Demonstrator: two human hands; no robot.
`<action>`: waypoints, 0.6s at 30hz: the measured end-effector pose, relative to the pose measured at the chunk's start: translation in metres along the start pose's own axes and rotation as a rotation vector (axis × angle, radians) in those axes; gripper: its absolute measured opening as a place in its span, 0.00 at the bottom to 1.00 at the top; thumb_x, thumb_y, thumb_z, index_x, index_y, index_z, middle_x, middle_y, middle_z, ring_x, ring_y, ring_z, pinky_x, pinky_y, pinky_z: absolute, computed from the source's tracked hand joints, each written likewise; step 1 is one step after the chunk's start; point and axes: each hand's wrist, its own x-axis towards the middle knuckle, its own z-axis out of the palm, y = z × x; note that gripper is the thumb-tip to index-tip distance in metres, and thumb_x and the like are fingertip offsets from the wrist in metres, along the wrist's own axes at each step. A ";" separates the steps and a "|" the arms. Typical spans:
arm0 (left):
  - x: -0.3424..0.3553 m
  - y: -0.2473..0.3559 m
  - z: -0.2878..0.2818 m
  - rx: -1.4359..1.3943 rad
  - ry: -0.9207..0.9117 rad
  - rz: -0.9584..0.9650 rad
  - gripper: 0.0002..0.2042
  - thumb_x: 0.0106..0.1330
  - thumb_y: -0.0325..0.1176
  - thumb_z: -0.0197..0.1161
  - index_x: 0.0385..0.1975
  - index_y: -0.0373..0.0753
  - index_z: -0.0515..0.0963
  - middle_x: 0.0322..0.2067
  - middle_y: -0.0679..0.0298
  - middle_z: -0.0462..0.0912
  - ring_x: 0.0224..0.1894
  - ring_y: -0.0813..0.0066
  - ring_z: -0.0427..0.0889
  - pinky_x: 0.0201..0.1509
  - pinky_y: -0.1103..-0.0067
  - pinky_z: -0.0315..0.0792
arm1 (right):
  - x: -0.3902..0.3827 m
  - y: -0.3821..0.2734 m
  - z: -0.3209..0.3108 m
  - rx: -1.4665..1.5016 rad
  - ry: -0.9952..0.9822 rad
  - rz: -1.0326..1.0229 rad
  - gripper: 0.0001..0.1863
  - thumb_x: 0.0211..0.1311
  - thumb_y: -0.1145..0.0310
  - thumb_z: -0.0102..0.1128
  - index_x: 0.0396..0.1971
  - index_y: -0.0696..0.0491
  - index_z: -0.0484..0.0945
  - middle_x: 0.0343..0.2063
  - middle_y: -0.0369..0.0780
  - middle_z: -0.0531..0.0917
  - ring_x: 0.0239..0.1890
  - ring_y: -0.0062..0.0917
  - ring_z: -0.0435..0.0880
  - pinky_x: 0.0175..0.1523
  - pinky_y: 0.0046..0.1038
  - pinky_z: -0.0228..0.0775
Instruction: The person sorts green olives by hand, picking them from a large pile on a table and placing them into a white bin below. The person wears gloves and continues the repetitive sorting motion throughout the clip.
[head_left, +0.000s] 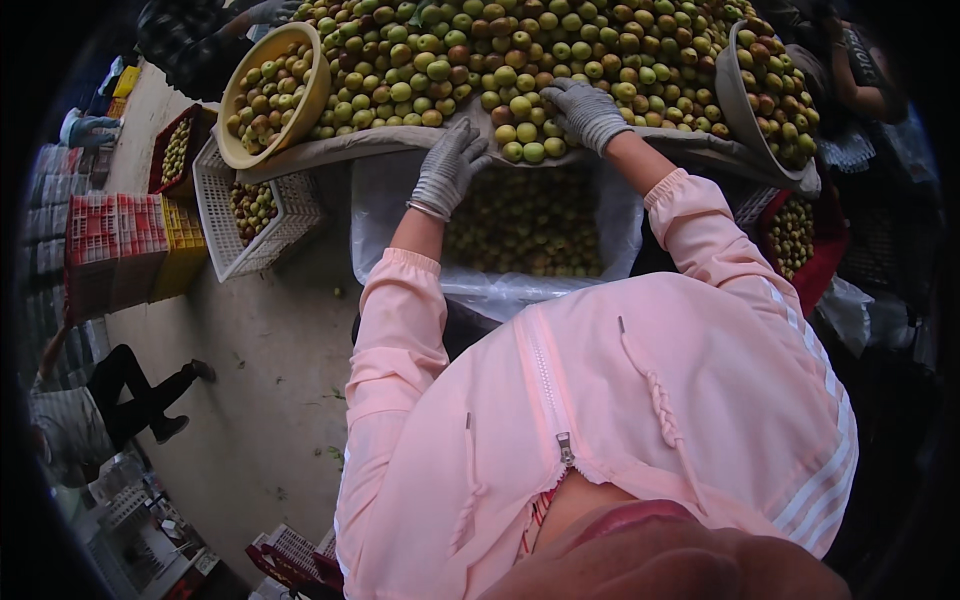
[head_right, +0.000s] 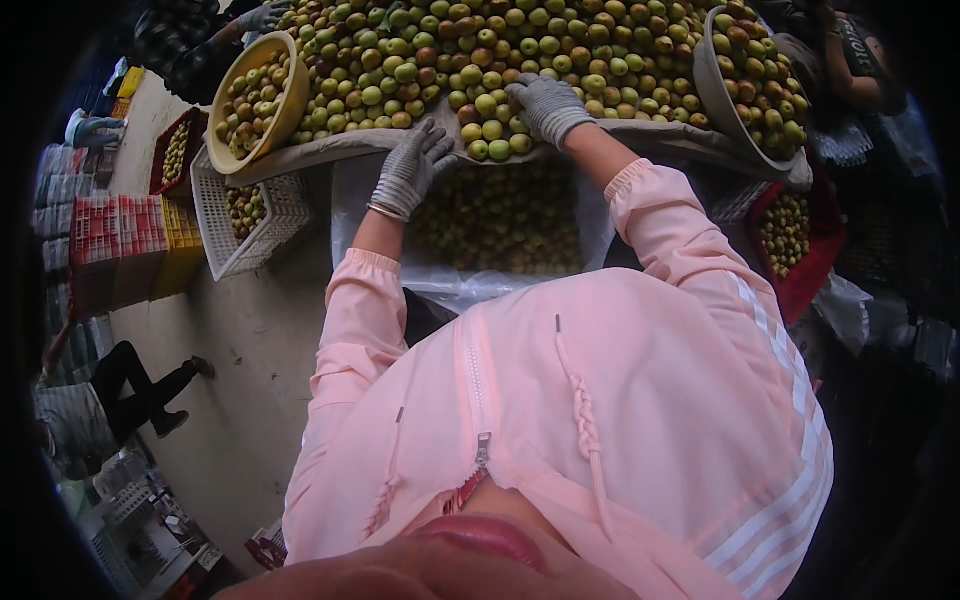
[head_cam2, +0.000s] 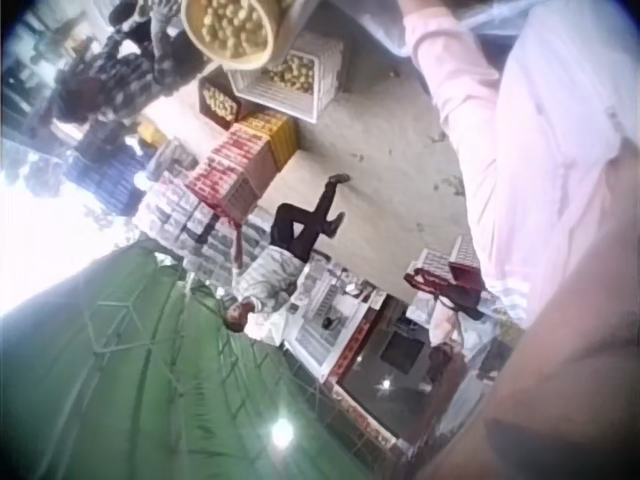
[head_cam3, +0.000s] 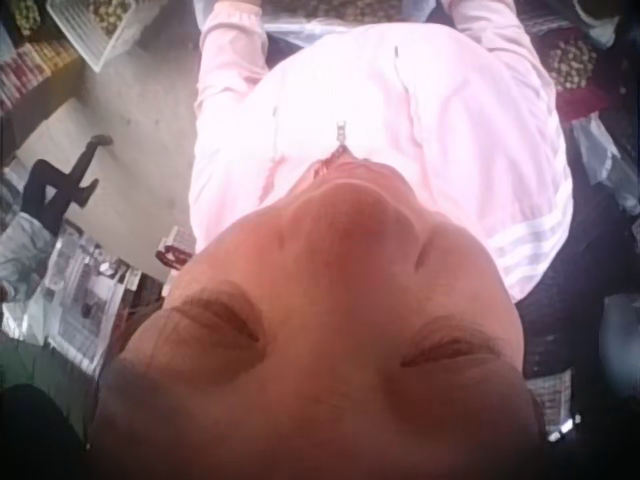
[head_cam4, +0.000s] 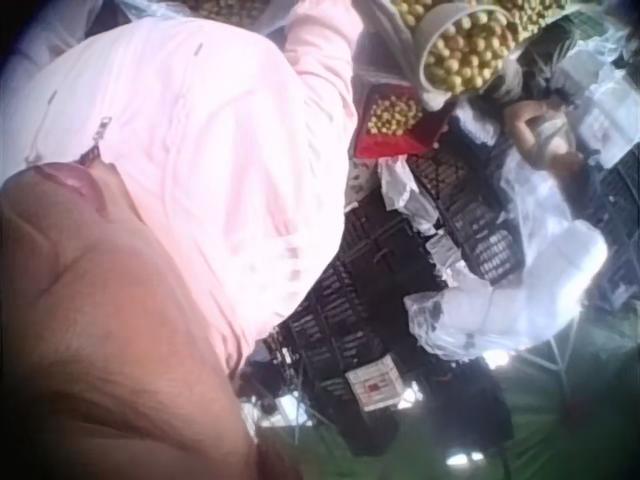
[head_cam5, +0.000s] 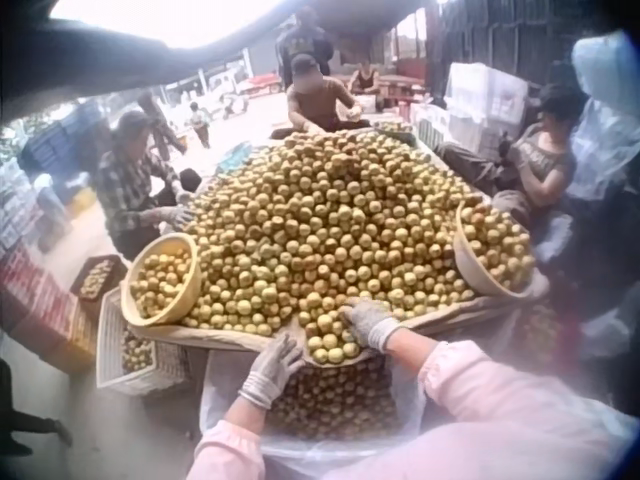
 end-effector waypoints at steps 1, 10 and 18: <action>0.001 0.000 0.002 0.008 0.005 0.001 0.29 0.66 0.41 0.57 0.63 0.36 0.56 0.63 0.47 0.55 0.64 0.49 0.58 0.60 0.59 0.65 | 0.001 0.009 0.000 -0.066 0.146 0.011 0.18 0.52 0.65 0.59 0.45 0.46 0.75 0.48 0.38 0.74 0.48 0.34 0.75 0.50 0.37 0.69; 0.006 -0.002 0.005 0.018 0.020 0.015 0.29 0.66 0.41 0.57 0.63 0.36 0.57 0.63 0.48 0.56 0.64 0.50 0.58 0.60 0.59 0.65 | 0.012 0.023 -0.024 -0.141 0.132 0.063 0.10 0.57 0.68 0.53 0.39 0.43 0.79 0.38 0.37 0.79 0.43 0.32 0.79 0.45 0.35 0.74; 0.003 -0.005 -0.005 -0.006 -0.033 0.040 0.29 0.65 0.41 0.59 0.62 0.35 0.58 0.63 0.49 0.56 0.63 0.50 0.60 0.60 0.60 0.65 | 0.013 -0.015 -0.003 -0.116 -0.115 0.073 0.15 0.63 0.68 0.46 0.50 0.44 0.71 0.44 0.44 0.76 0.43 0.38 0.81 0.41 0.38 0.76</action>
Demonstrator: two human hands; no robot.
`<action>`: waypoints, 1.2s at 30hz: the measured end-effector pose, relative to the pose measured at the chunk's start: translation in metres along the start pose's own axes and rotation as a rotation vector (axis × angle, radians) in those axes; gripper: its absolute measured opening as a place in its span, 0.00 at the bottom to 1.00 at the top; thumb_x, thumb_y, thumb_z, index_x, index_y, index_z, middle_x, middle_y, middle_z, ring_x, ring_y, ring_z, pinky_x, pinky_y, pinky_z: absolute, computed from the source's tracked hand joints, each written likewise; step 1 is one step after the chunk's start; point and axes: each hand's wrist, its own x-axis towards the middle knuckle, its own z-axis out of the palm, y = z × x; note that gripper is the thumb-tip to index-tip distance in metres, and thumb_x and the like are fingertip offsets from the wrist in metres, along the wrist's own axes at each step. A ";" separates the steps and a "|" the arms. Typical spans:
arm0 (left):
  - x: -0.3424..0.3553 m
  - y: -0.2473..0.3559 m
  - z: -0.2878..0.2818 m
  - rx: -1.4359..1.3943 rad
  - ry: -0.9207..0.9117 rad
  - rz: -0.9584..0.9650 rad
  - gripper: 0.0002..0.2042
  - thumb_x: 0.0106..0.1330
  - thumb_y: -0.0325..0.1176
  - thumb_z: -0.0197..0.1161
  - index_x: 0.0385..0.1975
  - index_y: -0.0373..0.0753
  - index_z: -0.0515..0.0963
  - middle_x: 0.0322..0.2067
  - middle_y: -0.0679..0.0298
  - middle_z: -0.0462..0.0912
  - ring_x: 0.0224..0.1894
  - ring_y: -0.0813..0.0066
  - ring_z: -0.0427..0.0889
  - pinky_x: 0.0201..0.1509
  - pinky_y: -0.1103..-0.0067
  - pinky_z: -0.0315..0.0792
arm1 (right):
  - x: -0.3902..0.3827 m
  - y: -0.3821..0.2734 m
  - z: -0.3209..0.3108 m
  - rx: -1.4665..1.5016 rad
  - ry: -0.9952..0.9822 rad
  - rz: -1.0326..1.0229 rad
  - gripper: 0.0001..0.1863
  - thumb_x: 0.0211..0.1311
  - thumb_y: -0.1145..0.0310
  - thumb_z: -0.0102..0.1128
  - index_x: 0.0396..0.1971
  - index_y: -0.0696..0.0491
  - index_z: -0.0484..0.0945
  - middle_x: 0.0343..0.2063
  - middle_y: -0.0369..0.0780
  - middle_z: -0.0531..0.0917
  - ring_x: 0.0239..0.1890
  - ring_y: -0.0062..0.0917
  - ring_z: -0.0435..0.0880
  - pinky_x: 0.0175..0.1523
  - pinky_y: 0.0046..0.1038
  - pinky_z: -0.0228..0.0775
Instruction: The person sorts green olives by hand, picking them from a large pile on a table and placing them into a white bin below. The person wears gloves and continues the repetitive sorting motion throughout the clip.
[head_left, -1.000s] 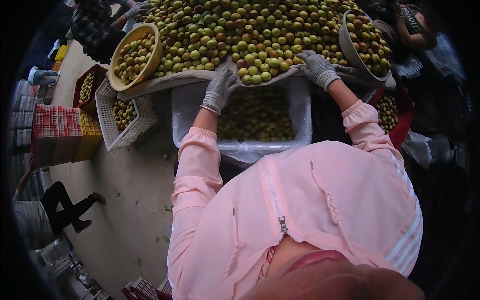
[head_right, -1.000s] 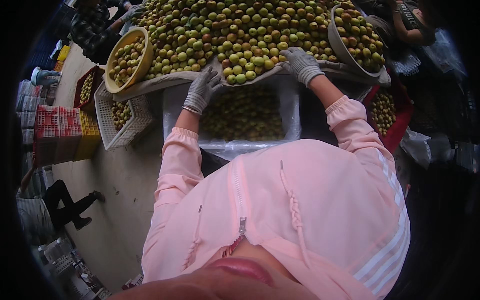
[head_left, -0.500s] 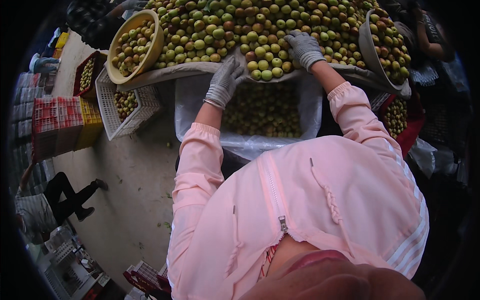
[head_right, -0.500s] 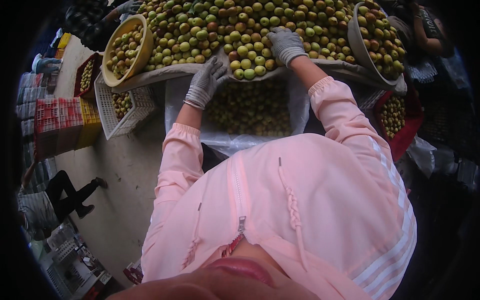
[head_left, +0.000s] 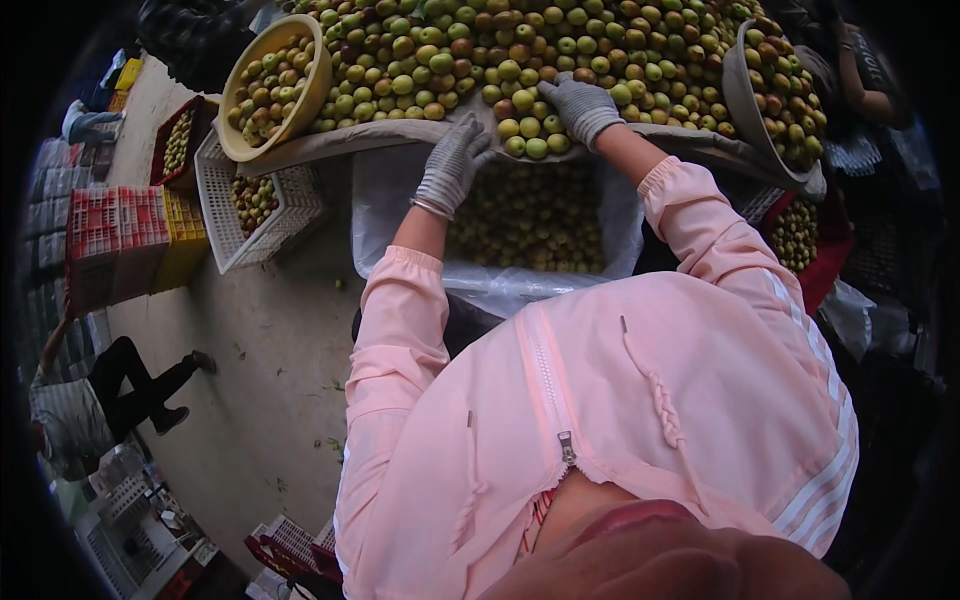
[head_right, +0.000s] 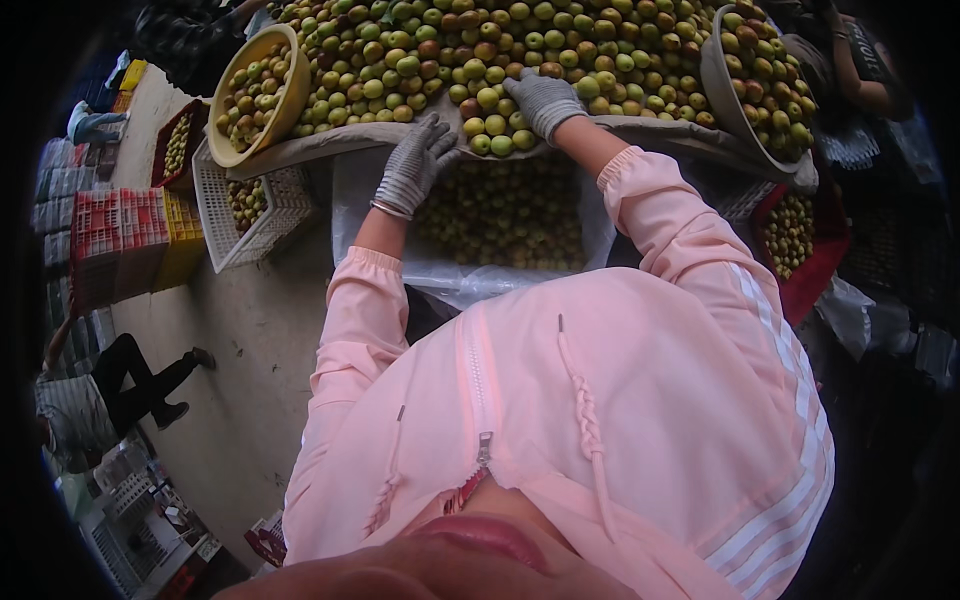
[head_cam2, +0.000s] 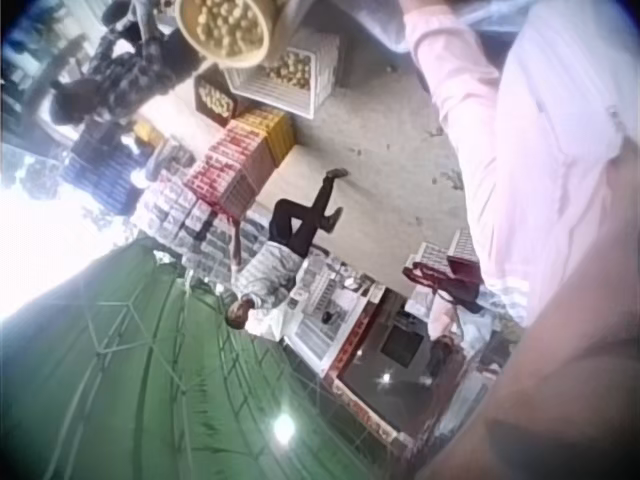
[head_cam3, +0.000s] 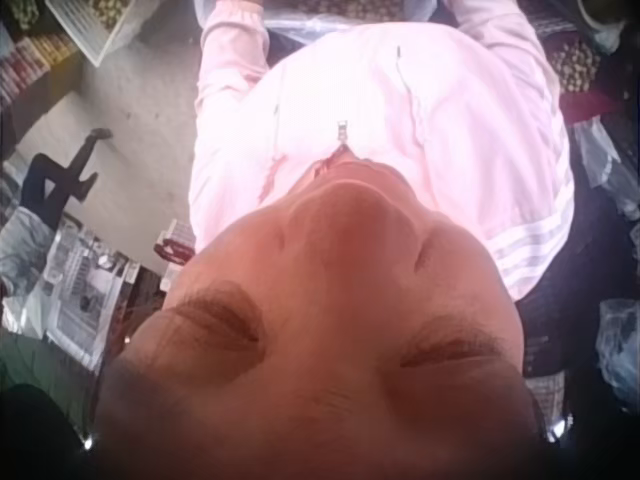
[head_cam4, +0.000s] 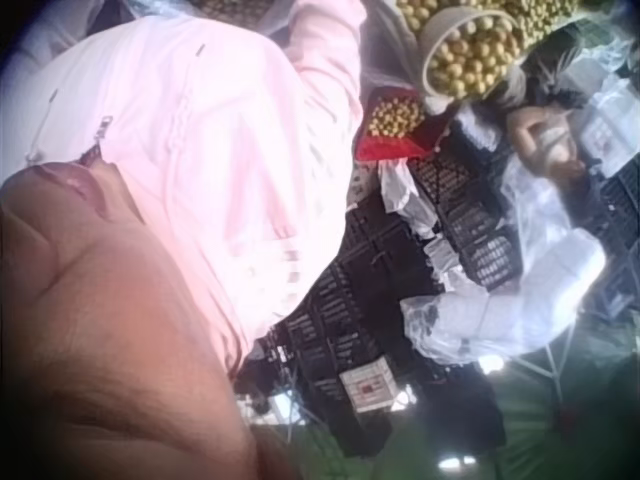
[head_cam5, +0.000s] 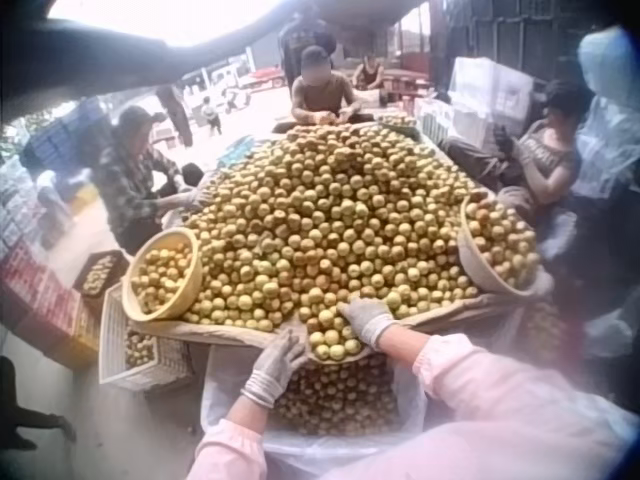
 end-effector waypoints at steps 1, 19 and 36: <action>-0.002 0.002 0.004 0.011 0.006 -0.003 0.29 0.64 0.41 0.59 0.62 0.35 0.58 0.63 0.49 0.56 0.63 0.50 0.60 0.60 0.60 0.65 | 0.004 -0.002 0.003 0.001 -0.001 0.012 0.15 0.63 0.68 0.45 0.49 0.44 0.72 0.44 0.44 0.76 0.43 0.38 0.81 0.41 0.38 0.76; 0.006 -0.002 0.020 0.078 0.064 -0.020 0.29 0.67 0.43 0.53 0.63 0.38 0.56 0.60 0.59 0.62 0.62 0.60 0.64 0.59 0.63 0.63 | -0.208 0.164 -0.091 0.182 0.284 0.176 0.09 0.59 0.64 0.56 0.34 0.52 0.72 0.31 0.45 0.77 0.34 0.43 0.78 0.39 0.38 0.70; -0.001 0.003 0.020 0.059 0.064 0.014 0.31 0.64 0.41 0.58 0.63 0.36 0.54 0.63 0.47 0.56 0.62 0.49 0.60 0.59 0.58 0.64 | -0.106 0.117 -0.055 0.198 -0.003 0.194 0.22 0.61 0.56 0.52 0.53 0.49 0.70 0.49 0.48 0.73 0.51 0.42 0.74 0.55 0.38 0.67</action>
